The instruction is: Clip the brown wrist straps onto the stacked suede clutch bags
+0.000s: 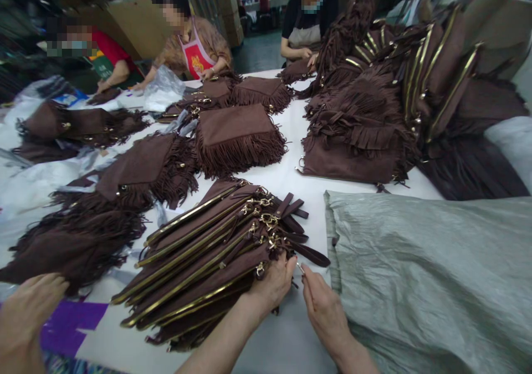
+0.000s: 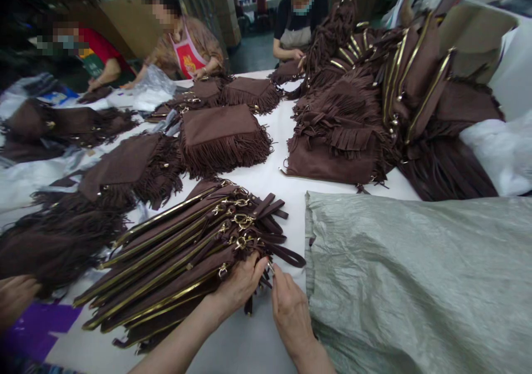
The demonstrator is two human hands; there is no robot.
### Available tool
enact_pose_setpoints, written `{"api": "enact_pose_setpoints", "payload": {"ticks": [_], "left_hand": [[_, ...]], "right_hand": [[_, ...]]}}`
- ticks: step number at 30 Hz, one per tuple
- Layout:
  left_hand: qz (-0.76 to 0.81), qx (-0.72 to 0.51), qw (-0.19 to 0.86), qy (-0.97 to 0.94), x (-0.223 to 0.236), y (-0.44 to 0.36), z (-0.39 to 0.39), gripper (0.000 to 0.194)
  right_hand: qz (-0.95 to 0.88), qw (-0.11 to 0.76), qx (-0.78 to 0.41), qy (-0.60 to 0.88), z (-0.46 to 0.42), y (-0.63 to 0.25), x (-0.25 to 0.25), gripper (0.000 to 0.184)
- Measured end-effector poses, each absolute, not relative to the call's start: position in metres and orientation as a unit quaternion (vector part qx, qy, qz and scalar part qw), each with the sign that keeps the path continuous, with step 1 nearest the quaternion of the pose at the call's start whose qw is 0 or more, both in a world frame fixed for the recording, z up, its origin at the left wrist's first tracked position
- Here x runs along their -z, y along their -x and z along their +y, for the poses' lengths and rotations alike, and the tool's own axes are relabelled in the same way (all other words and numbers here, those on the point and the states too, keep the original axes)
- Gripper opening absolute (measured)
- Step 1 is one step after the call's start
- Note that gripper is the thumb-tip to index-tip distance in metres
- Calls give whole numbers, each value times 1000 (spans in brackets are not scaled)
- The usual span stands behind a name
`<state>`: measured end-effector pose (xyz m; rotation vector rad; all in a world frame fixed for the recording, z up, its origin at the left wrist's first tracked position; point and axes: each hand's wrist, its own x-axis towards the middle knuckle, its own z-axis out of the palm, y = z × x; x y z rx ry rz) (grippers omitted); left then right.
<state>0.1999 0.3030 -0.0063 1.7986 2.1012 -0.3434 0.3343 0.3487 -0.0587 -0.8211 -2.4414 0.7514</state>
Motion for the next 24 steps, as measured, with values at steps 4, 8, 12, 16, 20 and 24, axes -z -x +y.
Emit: {"api": "enact_pose_setpoints", "payload": {"ticks": [4, 8, 12, 16, 20, 24], "left_hand": [[750, 105, 203, -620, 11, -200, 301, 47], [760, 10, 227, -609, 15, -197, 299, 42], [790, -81, 279, -540, 19, -197, 301, 28], [808, -117, 295, -497, 18, -198, 304, 26], [811, -98, 270, -509, 17, -198, 305, 28], [804, -84, 248, -533, 19, -199, 301, 28]], "right_hand": [[-912, 246, -173, 277, 346, -334, 62, 36], [-920, 248, -134, 273, 342, -334, 62, 39], [-924, 243, -122, 268, 340, -332, 63, 38], [-902, 236, -213, 291, 339, -327, 58, 36], [-859, 224, -346, 303, 338, -320, 51, 30], [-819, 215, -430, 312, 338, -316, 50, 28]]}}
